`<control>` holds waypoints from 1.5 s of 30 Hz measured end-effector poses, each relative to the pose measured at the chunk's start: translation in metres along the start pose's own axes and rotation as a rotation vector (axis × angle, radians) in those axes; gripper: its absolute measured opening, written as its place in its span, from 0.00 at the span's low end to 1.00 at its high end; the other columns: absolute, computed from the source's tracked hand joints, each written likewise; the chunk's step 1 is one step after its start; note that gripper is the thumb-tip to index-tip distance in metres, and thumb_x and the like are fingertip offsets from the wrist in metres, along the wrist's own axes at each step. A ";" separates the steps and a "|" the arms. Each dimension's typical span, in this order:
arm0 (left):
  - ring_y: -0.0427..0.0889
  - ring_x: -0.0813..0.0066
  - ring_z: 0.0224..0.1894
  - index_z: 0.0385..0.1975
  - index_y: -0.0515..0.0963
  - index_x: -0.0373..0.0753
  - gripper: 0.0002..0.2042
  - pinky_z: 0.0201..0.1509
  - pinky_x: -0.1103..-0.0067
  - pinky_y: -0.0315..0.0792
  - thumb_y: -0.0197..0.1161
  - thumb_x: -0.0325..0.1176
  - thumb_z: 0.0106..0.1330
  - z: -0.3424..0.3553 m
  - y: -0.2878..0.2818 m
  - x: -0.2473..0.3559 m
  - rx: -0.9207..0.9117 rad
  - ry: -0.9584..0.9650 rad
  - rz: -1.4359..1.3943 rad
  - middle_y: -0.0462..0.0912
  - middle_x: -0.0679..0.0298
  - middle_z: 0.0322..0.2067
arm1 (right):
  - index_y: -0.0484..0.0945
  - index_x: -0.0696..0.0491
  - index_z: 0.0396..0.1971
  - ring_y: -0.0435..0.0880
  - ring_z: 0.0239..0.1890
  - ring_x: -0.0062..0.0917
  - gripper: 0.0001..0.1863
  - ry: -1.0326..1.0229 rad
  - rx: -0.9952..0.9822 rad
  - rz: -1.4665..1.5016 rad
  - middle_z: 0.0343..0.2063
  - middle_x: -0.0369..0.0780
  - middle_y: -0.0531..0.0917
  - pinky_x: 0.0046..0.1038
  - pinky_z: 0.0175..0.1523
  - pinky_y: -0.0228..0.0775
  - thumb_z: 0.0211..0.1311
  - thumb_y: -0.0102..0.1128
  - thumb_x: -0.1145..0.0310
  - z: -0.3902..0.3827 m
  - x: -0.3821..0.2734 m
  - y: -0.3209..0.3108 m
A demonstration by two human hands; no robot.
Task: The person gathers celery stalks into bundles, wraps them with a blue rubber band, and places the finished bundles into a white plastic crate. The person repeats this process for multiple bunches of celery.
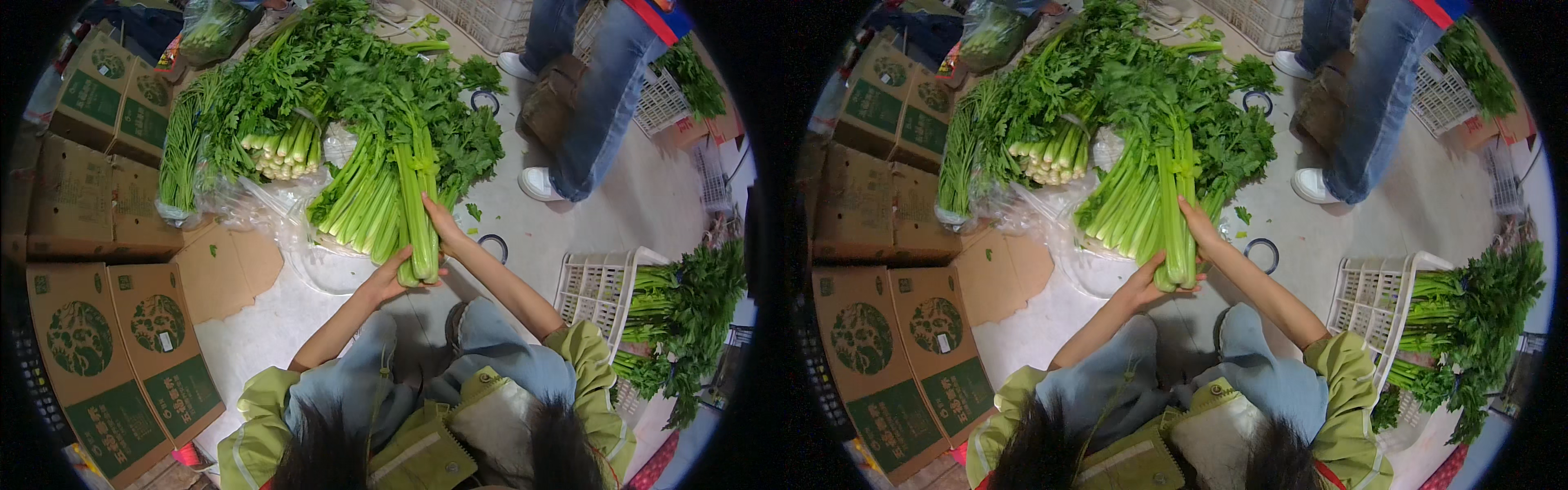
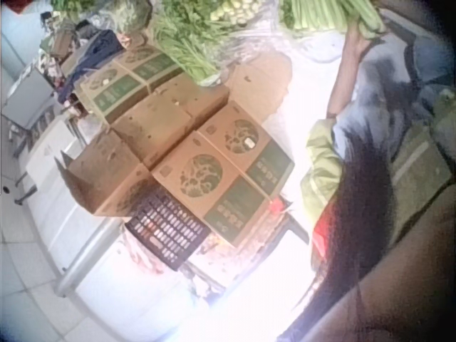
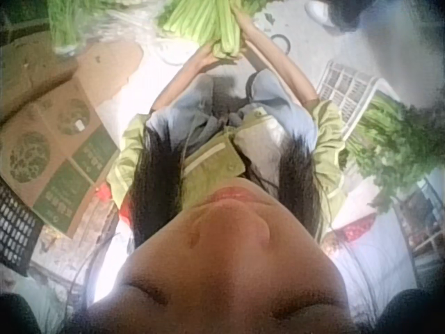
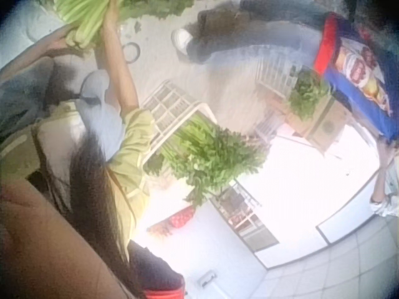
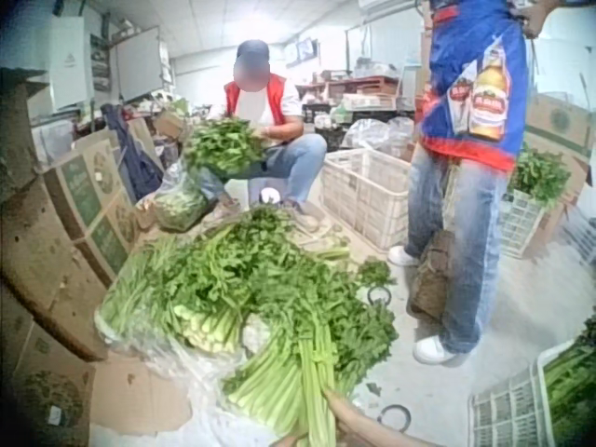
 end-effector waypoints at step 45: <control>0.58 0.54 0.65 0.66 0.35 0.24 0.42 0.65 0.70 0.58 0.57 0.41 0.67 -0.016 0.019 0.022 0.750 0.438 1.465 0.53 0.41 0.63 | 0.59 0.59 0.62 0.78 0.49 0.30 0.41 0.044 -0.158 0.046 0.52 0.46 0.74 0.29 0.53 0.72 0.55 0.67 0.54 -0.011 0.015 0.013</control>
Point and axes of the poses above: each hand's wrist, its own z-axis towards the middle knuckle, its own y-axis out of the palm, x = y × z, the point moved 6 cm from there along z, towards the middle knuckle
